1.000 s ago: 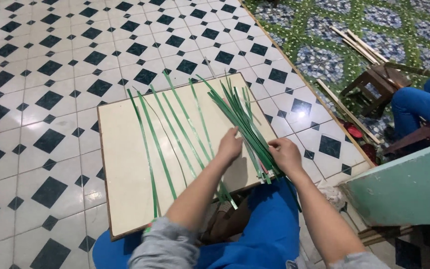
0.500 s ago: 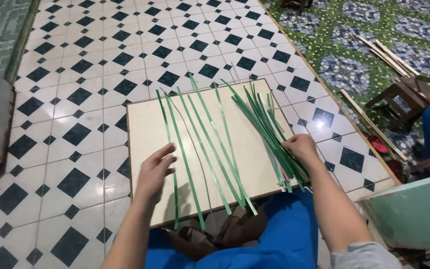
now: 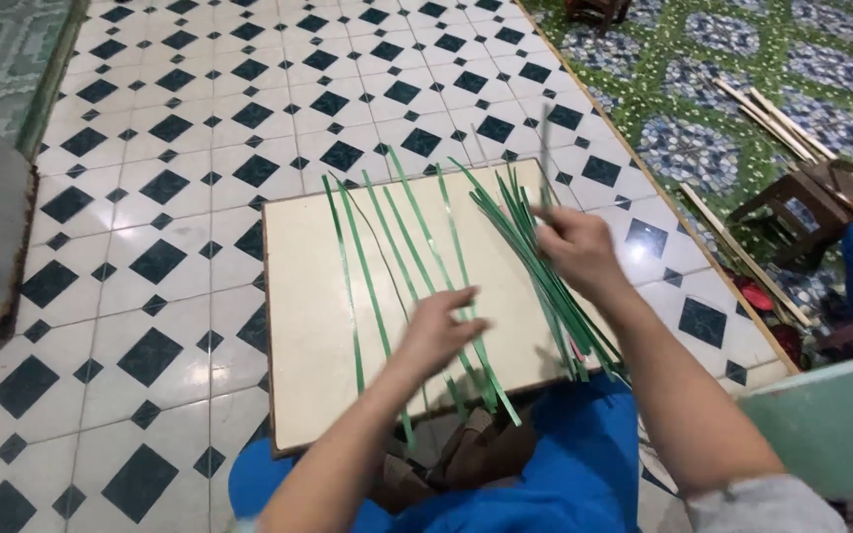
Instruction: The person sits on the floor and arranges green plastic strips on a light-colored board. They pick up strips from a pile, place them vertically, and adjust their positions to align them neatly.
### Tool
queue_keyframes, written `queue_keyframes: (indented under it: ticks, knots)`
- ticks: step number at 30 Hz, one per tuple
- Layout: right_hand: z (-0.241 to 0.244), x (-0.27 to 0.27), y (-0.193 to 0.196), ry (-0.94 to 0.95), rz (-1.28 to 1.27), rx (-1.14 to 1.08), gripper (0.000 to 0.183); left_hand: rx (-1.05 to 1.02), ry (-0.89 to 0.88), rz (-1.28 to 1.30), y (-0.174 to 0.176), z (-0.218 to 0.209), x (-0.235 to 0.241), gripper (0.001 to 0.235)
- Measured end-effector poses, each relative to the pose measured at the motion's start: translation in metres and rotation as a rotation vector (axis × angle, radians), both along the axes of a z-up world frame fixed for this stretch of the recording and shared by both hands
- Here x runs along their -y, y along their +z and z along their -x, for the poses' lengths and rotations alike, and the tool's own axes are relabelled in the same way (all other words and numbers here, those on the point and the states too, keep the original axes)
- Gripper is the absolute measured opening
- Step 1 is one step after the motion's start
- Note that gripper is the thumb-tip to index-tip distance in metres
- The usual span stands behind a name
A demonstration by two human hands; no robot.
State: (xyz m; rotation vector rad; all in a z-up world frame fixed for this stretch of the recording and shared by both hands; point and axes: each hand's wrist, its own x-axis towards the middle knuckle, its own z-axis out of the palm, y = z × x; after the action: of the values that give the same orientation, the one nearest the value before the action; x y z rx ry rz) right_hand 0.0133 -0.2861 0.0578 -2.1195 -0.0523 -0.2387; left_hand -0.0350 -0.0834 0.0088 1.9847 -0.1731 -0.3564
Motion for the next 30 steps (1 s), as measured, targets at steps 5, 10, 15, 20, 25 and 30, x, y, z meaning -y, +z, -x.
queue_keyframes:
  ticks: [5,10,15,20,25,30]
  knots:
    - [-0.042,-0.021,-0.027,0.071,-0.077,-0.014,0.034,0.088,0.001,-0.038,-0.036,-0.020,0.066,0.057]
    - [-0.028,-0.021,-0.032,0.102,-0.133,-0.142,0.040,-0.112,0.238,0.255,-0.081,-0.043,0.076,0.033]
    - [0.023,-0.003,-0.067,0.078,0.096,-0.508,0.043,-0.248,0.283,0.327,-0.131,-0.092,0.071,0.035]
    - [0.027,0.000,-0.132,-0.034,0.082,-0.527,0.046,-0.254,0.283,0.265,-0.132,-0.103,0.077,0.041]
    - [0.013,0.003,-0.157,-0.068,0.176,-0.551,0.038,-0.088,0.133,-0.058,-0.073,-0.082,0.051,0.059]
    - [0.015,0.002,-0.152,-0.048,0.224,-0.587,0.042,-0.085,0.251,-0.121,0.007,-0.047,-0.011,0.047]
